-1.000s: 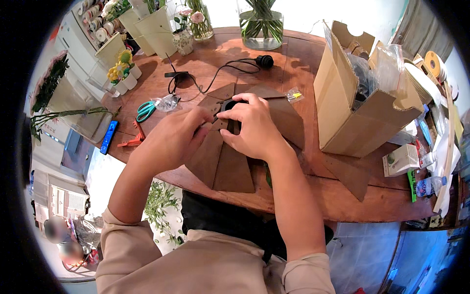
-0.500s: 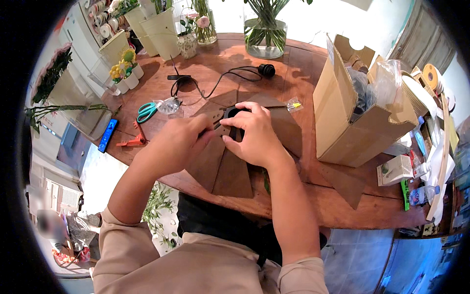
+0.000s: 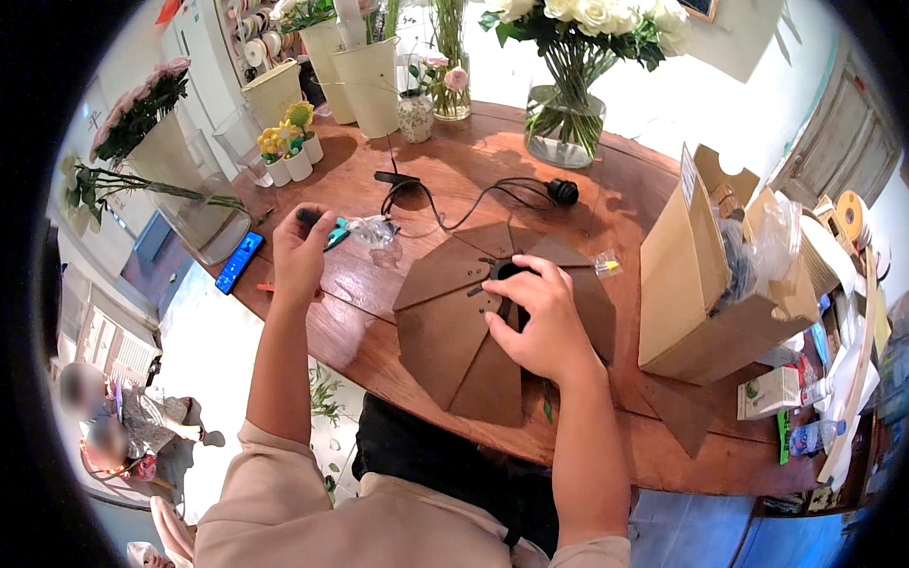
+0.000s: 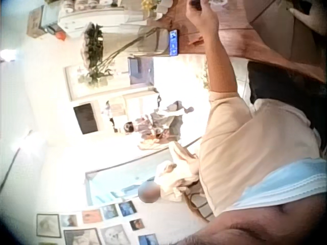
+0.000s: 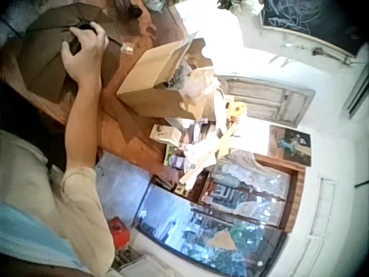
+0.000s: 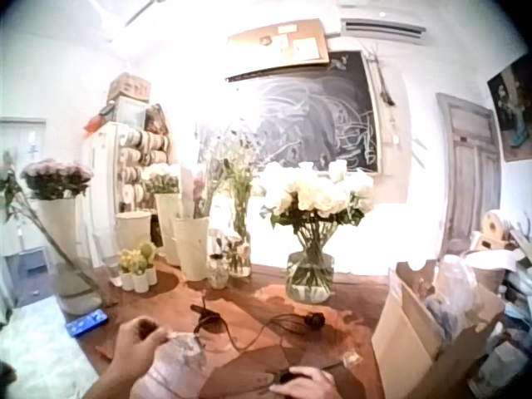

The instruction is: The person assembles a brown cardboard fan-like structure by attaching individual triangular segments to a central black ring. They use a screwdriver to tighten screws into the pre-drilled holes of each segment, working sequentially around the circle. The person handles the cardboard pieces and the screwdriver throughout the process.

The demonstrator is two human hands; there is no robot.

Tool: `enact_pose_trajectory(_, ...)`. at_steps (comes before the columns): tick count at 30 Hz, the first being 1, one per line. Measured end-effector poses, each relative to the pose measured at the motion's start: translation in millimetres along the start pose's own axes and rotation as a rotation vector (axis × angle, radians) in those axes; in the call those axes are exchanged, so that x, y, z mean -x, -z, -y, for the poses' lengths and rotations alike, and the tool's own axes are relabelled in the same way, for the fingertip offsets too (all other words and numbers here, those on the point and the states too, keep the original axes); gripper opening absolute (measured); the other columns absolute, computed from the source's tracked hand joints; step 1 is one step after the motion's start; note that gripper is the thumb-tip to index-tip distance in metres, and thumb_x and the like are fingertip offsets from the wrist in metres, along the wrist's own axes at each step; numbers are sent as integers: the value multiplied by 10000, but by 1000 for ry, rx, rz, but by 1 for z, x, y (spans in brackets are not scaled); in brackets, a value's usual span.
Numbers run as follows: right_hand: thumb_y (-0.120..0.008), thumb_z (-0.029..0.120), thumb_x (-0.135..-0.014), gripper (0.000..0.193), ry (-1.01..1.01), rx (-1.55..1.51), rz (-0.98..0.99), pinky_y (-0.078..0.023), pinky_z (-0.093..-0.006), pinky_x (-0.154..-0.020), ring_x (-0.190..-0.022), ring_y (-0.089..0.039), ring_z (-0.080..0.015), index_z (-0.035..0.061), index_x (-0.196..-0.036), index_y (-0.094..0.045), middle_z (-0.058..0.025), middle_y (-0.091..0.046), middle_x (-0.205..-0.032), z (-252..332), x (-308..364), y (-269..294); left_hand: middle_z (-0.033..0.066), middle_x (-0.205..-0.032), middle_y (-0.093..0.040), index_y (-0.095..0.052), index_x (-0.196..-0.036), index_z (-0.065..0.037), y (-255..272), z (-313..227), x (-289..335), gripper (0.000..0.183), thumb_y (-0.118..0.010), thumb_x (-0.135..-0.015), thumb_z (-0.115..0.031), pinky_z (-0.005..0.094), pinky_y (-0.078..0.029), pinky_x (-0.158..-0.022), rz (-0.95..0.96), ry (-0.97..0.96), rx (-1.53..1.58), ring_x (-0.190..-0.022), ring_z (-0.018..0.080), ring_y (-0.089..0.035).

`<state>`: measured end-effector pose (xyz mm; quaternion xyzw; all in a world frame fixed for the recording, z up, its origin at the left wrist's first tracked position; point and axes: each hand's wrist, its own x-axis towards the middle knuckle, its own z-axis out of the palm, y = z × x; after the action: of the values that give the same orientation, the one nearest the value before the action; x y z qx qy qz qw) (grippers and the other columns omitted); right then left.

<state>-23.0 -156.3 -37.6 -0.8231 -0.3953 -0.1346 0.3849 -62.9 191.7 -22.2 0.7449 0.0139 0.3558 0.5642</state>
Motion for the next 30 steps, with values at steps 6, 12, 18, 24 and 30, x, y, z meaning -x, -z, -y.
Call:
enact_pose_trajectory(6,-808,133,-780,345,14,49,30,-374,-481,-1131,-1308,-557,-308,106,-1123,-784,-52,-740,-1076,6,-4,2,181,-918,-628,-657,-982,31,8,79,-16,191,-715,-887,-124,406,-511,-780,185,-215,-741,-892,335,-652)
enact_pose_trajectory(12,-815,115,-761,371,4,41,42,-384,-476,-1115,-1312,-555,-303,115,-1130,-783,-55,-742,-1068,5,-3,1,213,-1088,-628,-710,-970,21,-24,60,-25,226,-770,-844,-156,481,-529,-885,88,-59,-773,-1042,408,-647)
enact_pose_trajectory(18,-810,89,-754,379,-9,65,53,-401,-477,-1097,-1304,-557,-335,112,-1132,-782,-60,-742,-1064,9,-4,2,210,-1224,-648,-780,-969,-19,-30,75,-21,204,-765,-808,-143,474,-539,-939,251,79,-894,-1088,413,-655)
enact_pose_trajectory(24,-808,83,-756,378,5,70,53,-415,-483,-1085,-1296,-568,-341,108,-1133,-778,-74,-740,-1049,10,-7,0,209,-1012,-713,-774,-941,-40,-36,90,-25,199,-766,-841,-211,499,-566,-861,161,4,-951,-982,401,-707)
enact_pose_trajectory(30,-810,89,-765,380,2,41,54,-405,-477,-1098,-1320,-552,-334,104,-1143,-775,-70,-741,-1072,7,-5,0,184,-1081,-667,-785,-975,-53,-40,91,-26,178,-749,-819,-133,495,-547,-867,223,59,-972,-1013,400,-675)
